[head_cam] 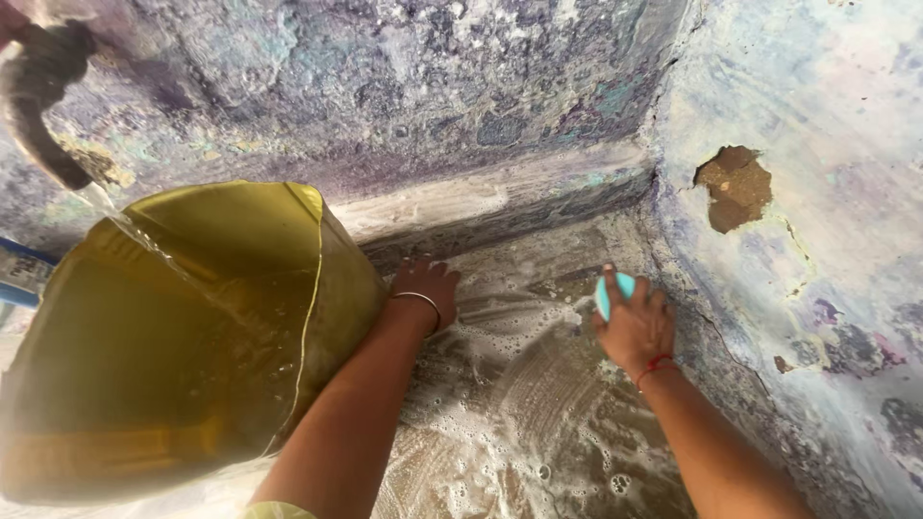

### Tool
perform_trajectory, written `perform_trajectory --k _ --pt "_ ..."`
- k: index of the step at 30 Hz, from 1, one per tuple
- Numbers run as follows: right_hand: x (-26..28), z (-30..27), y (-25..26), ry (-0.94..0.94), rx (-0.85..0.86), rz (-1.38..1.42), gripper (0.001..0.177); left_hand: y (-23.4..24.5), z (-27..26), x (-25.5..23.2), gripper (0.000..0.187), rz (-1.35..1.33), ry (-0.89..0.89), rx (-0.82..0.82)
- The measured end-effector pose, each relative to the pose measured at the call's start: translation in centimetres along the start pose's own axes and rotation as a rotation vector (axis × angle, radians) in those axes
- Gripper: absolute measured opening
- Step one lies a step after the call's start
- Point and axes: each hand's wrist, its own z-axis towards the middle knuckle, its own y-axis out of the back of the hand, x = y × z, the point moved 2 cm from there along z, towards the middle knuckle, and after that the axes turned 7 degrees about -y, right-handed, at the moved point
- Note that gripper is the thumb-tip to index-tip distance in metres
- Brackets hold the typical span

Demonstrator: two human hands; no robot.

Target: The person scrubs the walls, floor, and squat toilet with a sponge and cleaning solution. They rinse the sponge in a bucket and continue scrubbing various surfaces, including the ledge and corners.

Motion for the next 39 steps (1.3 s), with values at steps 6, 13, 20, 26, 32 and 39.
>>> perform_trajectory --k 6,13,20,26,32,39 --pt "6.9 -12.1 3.0 0.247 0.203 0.192 0.093 -0.4 1.2 -1.4 0.063 0.108 -0.070 0.004" --pt "6.6 -20.1 1.4 0.626 0.120 0.479 0.091 0.5 2.2 -1.6 0.060 0.086 -0.068 -0.020" --pt "-5.5 -4.5 3.7 -0.093 0.312 0.049 0.082 -0.3 0.9 -1.3 0.060 0.029 -0.056 -0.036" --pt "-10.5 -5.4 0.5 -0.037 0.305 -0.217 0.120 -1.5 -0.6 0.0 0.063 0.075 -0.013 0.053" --pt "-1.8 -16.4 1.5 0.175 0.271 0.445 0.117 0.1 0.8 -1.8 0.065 0.116 -0.057 0.056" --pt "-1.8 -13.0 -0.4 0.292 -0.020 0.335 0.103 2.2 2.9 -4.8 0.059 0.027 -0.172 -0.098"
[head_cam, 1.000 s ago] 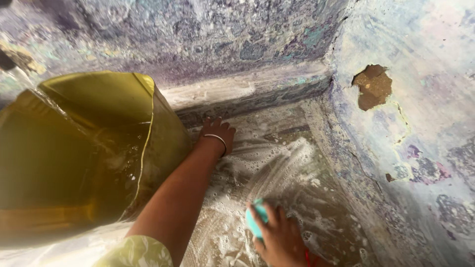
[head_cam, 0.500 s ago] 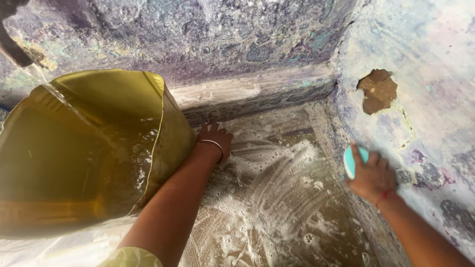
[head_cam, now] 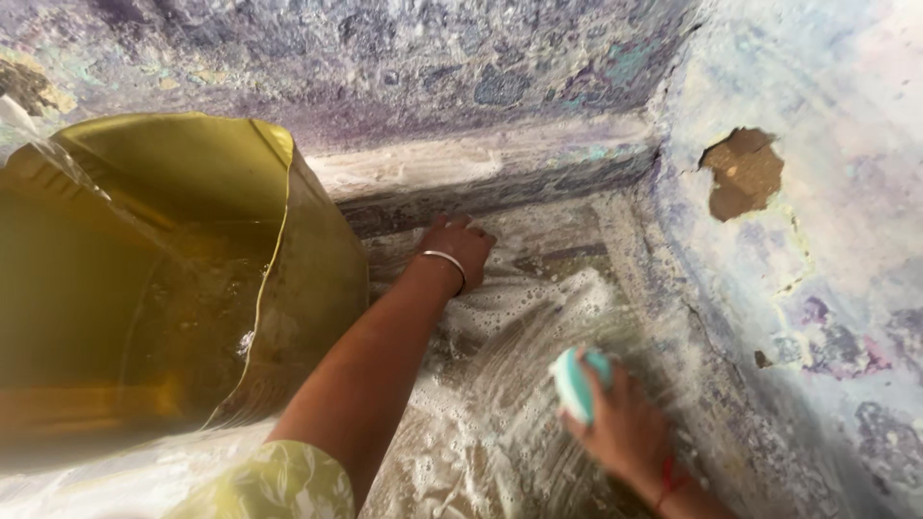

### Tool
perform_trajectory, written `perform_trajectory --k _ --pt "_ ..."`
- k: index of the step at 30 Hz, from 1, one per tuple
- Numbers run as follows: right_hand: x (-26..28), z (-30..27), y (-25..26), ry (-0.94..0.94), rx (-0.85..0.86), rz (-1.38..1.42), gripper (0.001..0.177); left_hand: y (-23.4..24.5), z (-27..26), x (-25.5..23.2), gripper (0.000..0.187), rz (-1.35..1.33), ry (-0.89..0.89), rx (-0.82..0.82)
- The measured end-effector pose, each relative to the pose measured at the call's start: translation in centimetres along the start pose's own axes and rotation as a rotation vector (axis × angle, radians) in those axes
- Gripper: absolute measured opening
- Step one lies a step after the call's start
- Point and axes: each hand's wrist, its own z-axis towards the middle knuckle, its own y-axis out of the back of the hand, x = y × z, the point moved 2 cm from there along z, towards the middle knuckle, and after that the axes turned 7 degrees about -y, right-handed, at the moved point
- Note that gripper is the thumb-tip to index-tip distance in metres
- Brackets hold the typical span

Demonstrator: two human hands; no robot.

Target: The person scrubs the walls, floor, and squat toilet with a sponge and cleaning solution. They rinse the sponge in a bucket and continue scrubbing various surfaces, including the ledge and corners.

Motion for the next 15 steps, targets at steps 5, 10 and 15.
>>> perform_trajectory --k 5,10,15 --pt "-5.5 7.7 3.0 -0.442 0.165 -0.218 0.085 -0.6 -0.7 0.2 0.059 0.048 -0.003 -0.010" --pt "6.0 2.0 0.3 -0.197 0.257 -0.045 0.073 -1.6 -0.7 1.8 0.048 0.086 0.008 -0.054" --pt "14.2 -4.0 -3.6 0.318 0.458 0.123 0.092 -1.3 0.4 2.4 0.048 0.076 0.028 -0.027"
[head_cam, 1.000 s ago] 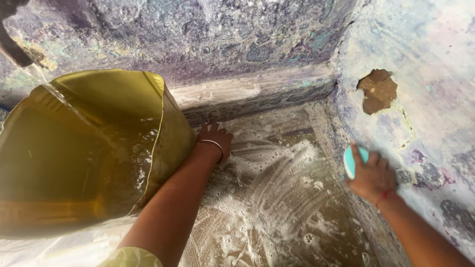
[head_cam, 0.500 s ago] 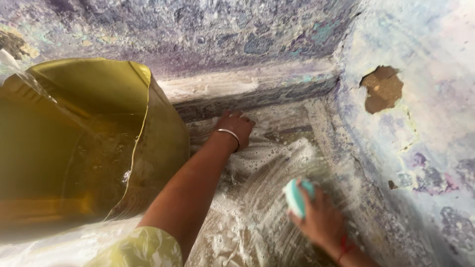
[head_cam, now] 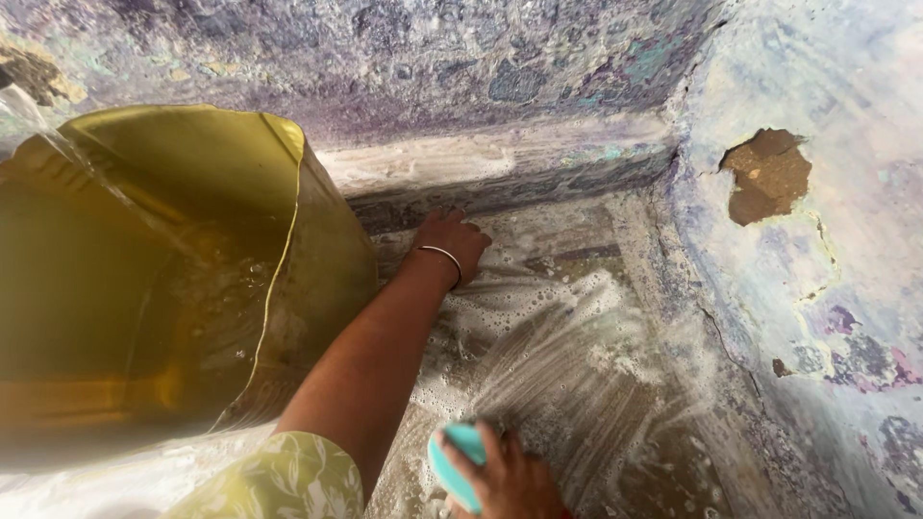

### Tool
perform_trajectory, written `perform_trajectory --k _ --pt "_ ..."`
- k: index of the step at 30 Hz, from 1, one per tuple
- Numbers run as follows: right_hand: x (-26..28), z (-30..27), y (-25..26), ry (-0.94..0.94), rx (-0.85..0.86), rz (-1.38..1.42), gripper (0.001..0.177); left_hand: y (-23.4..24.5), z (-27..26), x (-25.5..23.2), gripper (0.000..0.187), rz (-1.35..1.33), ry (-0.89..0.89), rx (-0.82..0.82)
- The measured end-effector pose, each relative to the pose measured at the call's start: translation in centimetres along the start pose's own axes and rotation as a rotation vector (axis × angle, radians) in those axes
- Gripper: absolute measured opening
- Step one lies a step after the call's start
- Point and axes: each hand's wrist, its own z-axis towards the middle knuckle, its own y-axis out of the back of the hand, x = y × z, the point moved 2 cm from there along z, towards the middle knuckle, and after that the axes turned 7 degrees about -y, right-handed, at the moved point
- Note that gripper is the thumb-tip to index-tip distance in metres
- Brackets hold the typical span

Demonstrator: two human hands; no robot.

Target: The person scrubs the walls, floor, and squat toilet with a sponge and cleaning solution. They rinse the sponge in a bucket and continue scrubbing various surfaces, including the ledge and corners.

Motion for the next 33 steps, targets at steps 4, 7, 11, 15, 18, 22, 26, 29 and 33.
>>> perform_trajectory --k 4,7,11,15,18,22,26,29,33 --pt "-10.7 3.3 4.8 -0.392 -0.250 0.000 0.077 -0.4 0.0 -0.6 0.047 -0.027 -0.013 -0.035" --pt "-18.1 5.5 10.7 -0.541 -0.524 -0.340 0.085 -0.3 -0.6 -0.7 0.049 0.000 -0.025 -0.043" --pt "-17.4 6.9 11.5 -0.754 -0.323 -0.174 0.082 -0.9 -1.9 0.1 0.050 0.011 -0.001 -0.004" --pt "-6.3 4.8 6.3 -0.255 -0.343 -0.177 0.088 -1.3 -2.1 0.4 0.047 0.036 0.018 0.058" --pt "-1.3 3.1 3.4 -0.090 -0.126 -0.036 0.088 -1.1 -1.2 -0.6 0.053 0.034 0.000 0.110" --pt "-8.6 3.5 7.1 -0.305 -0.232 -0.088 0.076 -0.7 0.1 -2.1 0.052 -0.025 -0.068 -0.016" --pt "-21.8 4.0 13.7 -0.635 -0.196 -0.456 0.085 -0.7 -0.1 -2.6 0.052 -0.050 -0.101 -0.111" --pt "-21.7 4.4 13.3 -0.788 -0.274 -0.211 0.089 -1.2 -1.1 -1.2 0.051 -0.036 -0.095 -0.109" --pt "-7.0 2.9 6.5 -0.380 -0.193 -0.196 0.079 -2.1 -1.8 0.7 0.056 0.078 -0.042 -0.017"
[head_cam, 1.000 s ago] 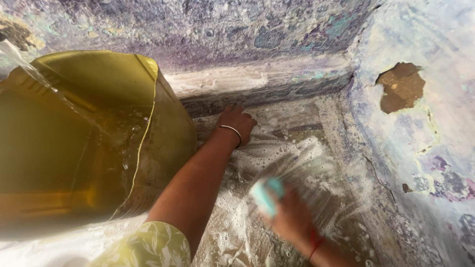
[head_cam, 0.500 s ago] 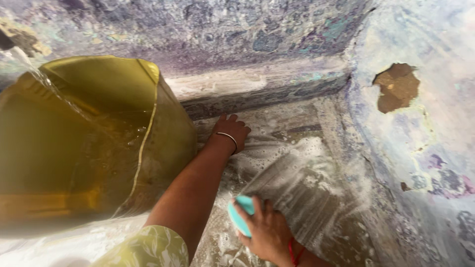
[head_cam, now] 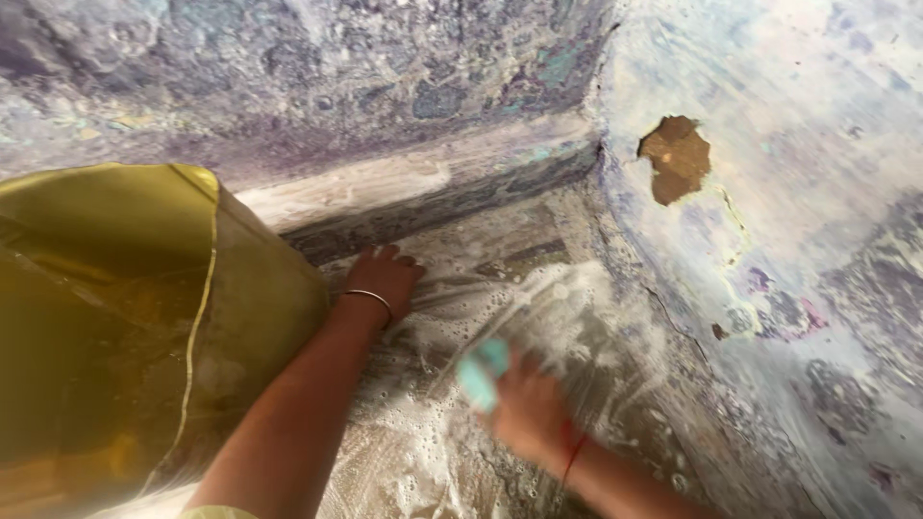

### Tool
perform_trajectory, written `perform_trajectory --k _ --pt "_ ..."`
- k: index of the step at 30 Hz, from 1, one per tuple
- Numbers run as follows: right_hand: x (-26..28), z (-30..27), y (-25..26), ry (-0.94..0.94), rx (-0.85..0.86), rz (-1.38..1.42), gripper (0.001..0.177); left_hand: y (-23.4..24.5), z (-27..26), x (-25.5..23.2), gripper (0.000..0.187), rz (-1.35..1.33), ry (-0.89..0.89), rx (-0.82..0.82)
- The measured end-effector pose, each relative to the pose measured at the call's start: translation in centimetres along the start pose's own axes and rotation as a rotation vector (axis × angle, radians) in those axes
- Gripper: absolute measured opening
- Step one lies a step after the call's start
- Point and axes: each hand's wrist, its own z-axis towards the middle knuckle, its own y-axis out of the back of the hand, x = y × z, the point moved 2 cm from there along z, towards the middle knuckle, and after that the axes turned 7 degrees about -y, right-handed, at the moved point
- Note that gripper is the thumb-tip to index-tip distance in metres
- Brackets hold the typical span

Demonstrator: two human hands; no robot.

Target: The person scrubs the walls, floor, and squat toilet with a sponge and cleaning solution. They rinse the sponge in a bucket and continue scrubbing various surfaces, including the ledge and corners.

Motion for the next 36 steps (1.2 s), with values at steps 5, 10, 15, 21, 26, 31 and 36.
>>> perform_trajectory --k 5,10,15,21,26,31,36 --pt "5.5 -4.0 -0.6 0.257 0.022 0.258 0.094 1.3 0.8 -0.5 0.059 0.009 0.020 0.095" --pt "-7.2 7.1 0.8 -0.208 0.150 -0.013 0.077 2.9 1.5 -3.3 0.056 -0.072 -0.028 -0.020" --pt "-13.6 10.4 2.8 -0.507 0.033 -0.067 0.082 4.1 0.4 -7.0 0.059 0.029 -0.107 0.049" --pt "-19.1 -6.4 1.0 -0.591 0.236 -0.082 0.081 4.9 0.8 -10.6 0.060 0.077 -0.228 0.025" --pt "-22.6 -24.2 -0.1 -0.402 -0.192 -0.010 0.080 4.1 3.8 -9.5 0.063 0.259 -0.192 0.023" --pt "-22.7 -21.9 -2.7 -0.355 -0.297 -0.066 0.074 5.0 6.7 -3.4 0.070 0.270 0.207 -0.167" --pt "-20.2 -4.0 -2.5 -0.199 -0.303 -0.088 0.069 5.6 8.2 0.6 0.072 0.108 0.274 -0.207"
